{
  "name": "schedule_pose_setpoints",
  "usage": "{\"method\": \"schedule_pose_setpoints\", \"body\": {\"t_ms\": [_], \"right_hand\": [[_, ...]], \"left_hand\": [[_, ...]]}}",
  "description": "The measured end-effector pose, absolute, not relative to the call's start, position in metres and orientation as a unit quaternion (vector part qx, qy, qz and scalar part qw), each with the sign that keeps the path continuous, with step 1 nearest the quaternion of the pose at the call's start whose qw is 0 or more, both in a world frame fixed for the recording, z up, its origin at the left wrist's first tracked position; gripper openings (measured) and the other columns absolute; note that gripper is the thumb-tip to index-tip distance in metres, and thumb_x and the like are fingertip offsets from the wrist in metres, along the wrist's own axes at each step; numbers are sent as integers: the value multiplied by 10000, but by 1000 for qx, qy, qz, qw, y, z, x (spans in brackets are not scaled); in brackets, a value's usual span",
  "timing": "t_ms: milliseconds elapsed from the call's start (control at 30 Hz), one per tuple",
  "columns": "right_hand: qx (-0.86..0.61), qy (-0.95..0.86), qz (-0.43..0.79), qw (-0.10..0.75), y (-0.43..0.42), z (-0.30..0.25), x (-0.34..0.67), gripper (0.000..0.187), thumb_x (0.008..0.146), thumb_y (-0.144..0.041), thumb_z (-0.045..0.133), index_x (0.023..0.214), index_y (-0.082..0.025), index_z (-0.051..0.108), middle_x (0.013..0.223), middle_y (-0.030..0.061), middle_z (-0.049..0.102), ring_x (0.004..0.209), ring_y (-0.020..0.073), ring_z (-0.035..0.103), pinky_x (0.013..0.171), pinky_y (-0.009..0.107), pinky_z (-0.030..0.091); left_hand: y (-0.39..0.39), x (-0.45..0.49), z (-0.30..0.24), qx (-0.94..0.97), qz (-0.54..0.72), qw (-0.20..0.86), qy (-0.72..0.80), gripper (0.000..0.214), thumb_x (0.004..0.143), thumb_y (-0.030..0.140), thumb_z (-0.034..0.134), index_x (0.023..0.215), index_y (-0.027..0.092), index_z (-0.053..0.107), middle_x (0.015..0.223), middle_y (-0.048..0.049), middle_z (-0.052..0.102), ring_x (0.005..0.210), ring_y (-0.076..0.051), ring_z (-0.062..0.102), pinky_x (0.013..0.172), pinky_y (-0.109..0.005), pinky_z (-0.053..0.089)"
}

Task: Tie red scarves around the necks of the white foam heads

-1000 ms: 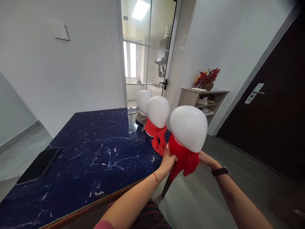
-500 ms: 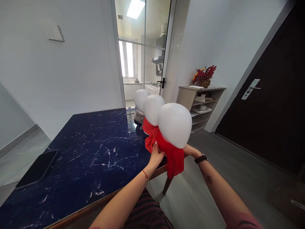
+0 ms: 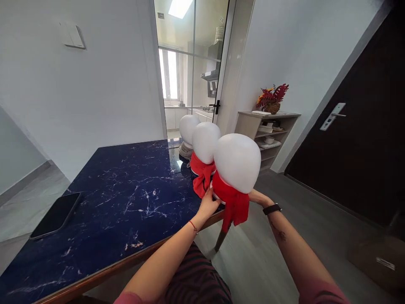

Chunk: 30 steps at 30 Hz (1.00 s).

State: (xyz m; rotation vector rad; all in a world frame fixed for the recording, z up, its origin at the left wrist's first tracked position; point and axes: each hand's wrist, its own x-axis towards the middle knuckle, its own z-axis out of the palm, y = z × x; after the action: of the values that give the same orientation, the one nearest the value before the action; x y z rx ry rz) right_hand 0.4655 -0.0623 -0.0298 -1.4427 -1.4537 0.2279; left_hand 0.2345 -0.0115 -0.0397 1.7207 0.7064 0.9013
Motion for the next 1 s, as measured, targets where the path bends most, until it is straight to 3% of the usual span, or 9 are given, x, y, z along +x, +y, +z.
{"method": "schedule_pose_setpoints", "body": {"t_ms": [133, 333, 400, 533, 600, 667, 767, 867, 1000], "right_hand": [[-595, -629, 235, 441, -73, -26, 462, 438, 571, -361, 767, 961, -169, 711, 1115, 133, 675, 1007, 277, 630, 838, 376, 565], [-574, -551, 328, 510, -94, -33, 467, 730, 526, -303, 805, 1202, -181, 559, 1243, 146, 600, 1133, 254, 574, 943, 419, 483], [-591, -505, 279, 564, -102, -37, 473, 707, 546, -290, 772, 1205, -198, 535, 1248, 133, 592, 1126, 243, 574, 953, 424, 467], [-648, -266, -27, 713, -121, -46, 457, 308, 696, -285, 565, 978, -163, 582, 967, 105, 654, 879, 209, 632, 872, 423, 482], [-655, -189, -169, 712, -129, -53, 424, 178, 745, -246, 478, 870, -167, 578, 833, 72, 628, 780, 189, 605, 810, 393, 483], [-662, -268, -191, 673, -134, -60, 374, 118, 763, -219, 462, 776, -184, 573, 774, 52, 602, 754, 183, 576, 769, 352, 474], [-601, -471, -64, 643, -128, -65, 286, 132, 784, -170, 445, 761, -209, 570, 737, 35, 588, 671, 163, 559, 638, 283, 465], [-497, -649, 96, 568, -97, -53, 209, 204, 801, -118, 416, 758, -222, 586, 750, 21, 603, 714, 151, 576, 668, 259, 461], [-473, -658, 248, 531, -13, -21, 143, 224, 780, -74, 415, 730, -212, 584, 671, -29, 570, 651, 114, 556, 679, 218, 447]], "left_hand": [[-10, 232, -45, 709, 375, 518, 297, 533, 662, 33, 514, 1180, 151, 562, 1238, -103, 614, 1134, -216, 565, 1013, -360, 407], [-14, 215, -45, 695, 400, 517, 300, 538, 634, -17, 450, 1103, 171, 636, 1186, -66, 654, 1090, -187, 595, 989, -337, 434], [-17, 202, -40, 689, 410, 513, 306, 514, 641, -13, 441, 1071, 166, 657, 1132, -68, 677, 1027, -174, 620, 958, -330, 455], [-18, 164, -33, 689, 426, 486, 329, 362, 685, 43, 453, 919, 170, 699, 991, -65, 711, 938, -171, 639, 907, -329, 473], [-14, 143, -30, 691, 432, 465, 346, 319, 696, 76, 463, 887, 178, 698, 981, -63, 711, 949, -177, 635, 910, -330, 466], [-7, 123, -25, 695, 433, 448, 359, 299, 695, 105, 468, 881, 183, 689, 979, -60, 707, 948, -184, 632, 895, -327, 469], [9, 96, -13, 709, 425, 420, 375, 282, 700, 158, 470, 898, 177, 670, 961, -58, 695, 923, -192, 626, 842, -322, 476], [33, 71, -1, 730, 417, 354, 411, 257, 725, 226, 473, 909, 171, 644, 924, -55, 675, 862, -191, 614, 771, -309, 465], [76, 34, 1, 738, 408, 223, 488, 159, 743, 305, 474, 752, 183, 575, 784, -36, 625, 740, -182, 575, 707, -297, 432]]}}
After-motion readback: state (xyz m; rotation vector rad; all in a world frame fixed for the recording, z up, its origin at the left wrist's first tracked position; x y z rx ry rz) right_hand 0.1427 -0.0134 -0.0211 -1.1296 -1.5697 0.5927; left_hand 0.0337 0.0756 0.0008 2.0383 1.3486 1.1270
